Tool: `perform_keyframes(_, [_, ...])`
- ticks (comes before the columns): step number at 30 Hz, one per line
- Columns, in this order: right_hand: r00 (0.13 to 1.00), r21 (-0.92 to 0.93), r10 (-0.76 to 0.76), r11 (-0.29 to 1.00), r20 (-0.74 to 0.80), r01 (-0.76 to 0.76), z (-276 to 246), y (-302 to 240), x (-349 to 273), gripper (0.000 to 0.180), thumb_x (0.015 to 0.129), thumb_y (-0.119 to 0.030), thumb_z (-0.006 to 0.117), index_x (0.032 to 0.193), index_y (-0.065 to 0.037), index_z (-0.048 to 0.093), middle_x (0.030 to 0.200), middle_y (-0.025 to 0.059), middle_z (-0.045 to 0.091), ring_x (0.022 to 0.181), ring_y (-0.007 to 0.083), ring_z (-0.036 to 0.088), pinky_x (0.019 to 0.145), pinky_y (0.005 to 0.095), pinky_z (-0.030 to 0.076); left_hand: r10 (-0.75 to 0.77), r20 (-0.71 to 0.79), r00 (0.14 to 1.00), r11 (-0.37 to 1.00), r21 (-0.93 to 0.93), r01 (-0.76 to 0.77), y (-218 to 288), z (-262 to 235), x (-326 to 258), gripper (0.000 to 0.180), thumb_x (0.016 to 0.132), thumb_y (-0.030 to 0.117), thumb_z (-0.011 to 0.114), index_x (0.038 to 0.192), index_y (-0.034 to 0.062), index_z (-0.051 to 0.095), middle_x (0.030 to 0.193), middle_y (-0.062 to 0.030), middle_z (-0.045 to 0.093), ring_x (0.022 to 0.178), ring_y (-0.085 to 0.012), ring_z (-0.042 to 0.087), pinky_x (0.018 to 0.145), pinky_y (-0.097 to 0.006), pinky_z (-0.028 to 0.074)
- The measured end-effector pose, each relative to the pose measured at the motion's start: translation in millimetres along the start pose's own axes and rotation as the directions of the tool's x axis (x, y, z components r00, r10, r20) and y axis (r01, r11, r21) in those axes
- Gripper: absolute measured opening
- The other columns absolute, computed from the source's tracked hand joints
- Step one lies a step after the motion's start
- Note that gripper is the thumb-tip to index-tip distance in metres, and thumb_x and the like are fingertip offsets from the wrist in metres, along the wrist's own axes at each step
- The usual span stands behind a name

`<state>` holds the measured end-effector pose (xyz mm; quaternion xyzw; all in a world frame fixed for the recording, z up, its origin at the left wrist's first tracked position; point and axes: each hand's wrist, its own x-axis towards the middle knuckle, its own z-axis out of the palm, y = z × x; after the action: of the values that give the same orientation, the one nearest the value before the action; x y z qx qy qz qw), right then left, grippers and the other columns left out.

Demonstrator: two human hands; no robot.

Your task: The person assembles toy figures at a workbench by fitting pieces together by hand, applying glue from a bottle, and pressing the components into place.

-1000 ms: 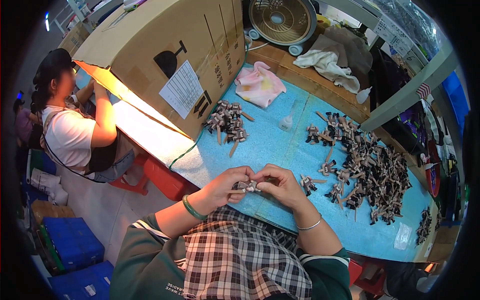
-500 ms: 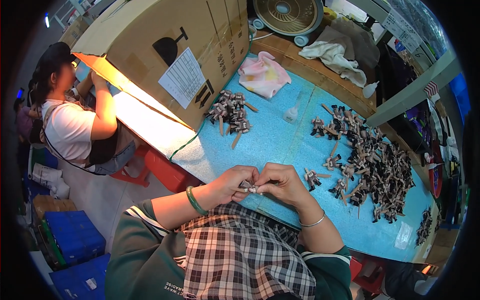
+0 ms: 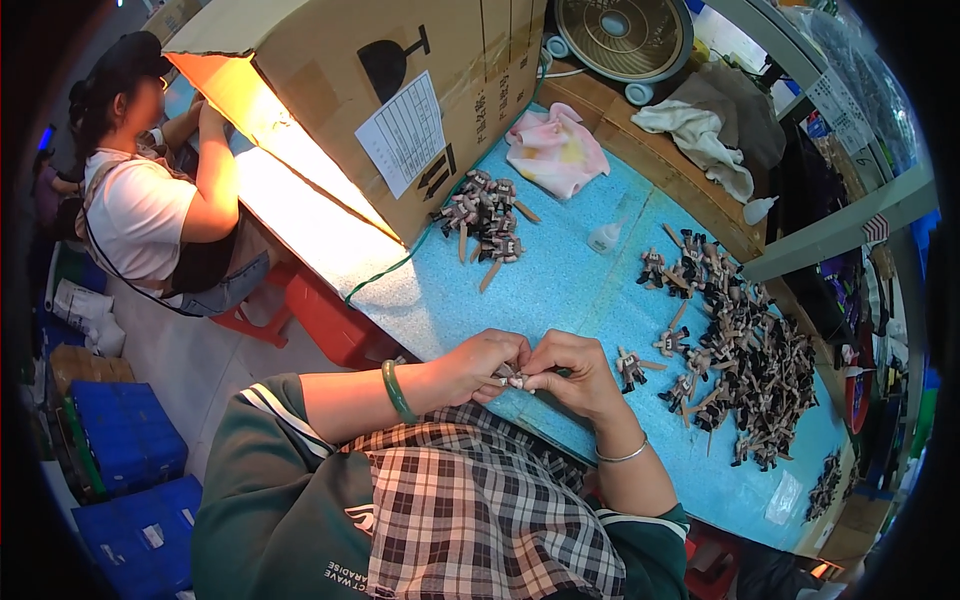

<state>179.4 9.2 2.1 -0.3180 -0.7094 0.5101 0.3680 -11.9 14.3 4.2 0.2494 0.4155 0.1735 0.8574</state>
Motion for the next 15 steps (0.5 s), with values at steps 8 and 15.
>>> perform_keyframes(8, [1.000, 0.035, 0.008, 0.999, 0.014, -0.009, 1.9, -2.7, 1.9, 0.012, 0.072, -0.008, 0.078, 0.078, -0.003, 0.069, 0.077, 0.0051, 0.064, 0.071, 0.0150, 0.062, 0.062, 0.0266, 0.047, -0.001, 0.006, 1.000, 1.000, 0.005, 0.001, 0.6, 0.2, -1.9, 0.018, 0.086, 0.011, 0.036, 0.079, 0.0046, 0.052, 0.057, -0.0023, 0.044, 0.036, -0.0073, 0.032, 0.032, -0.023, 0.022])
perform_keyframes(15, [1.000, 0.054, 0.013, 0.998, 0.021, -0.014, 1.3, -4.9, 2.1, 0.011, 0.073, -0.006, 0.077, 0.078, -0.002, 0.068, 0.078, 0.0057, 0.063, 0.074, 0.0165, 0.062, 0.064, 0.0271, 0.048, 0.022, 0.024, 0.999, 1.000, -0.004, -0.022, 0.0, 0.6, -2.0, 0.017, 0.084, 0.010, 0.037, 0.078, 0.0052, 0.052, 0.056, -0.0021, 0.044, 0.037, -0.0070, 0.032, 0.034, -0.023, 0.021])
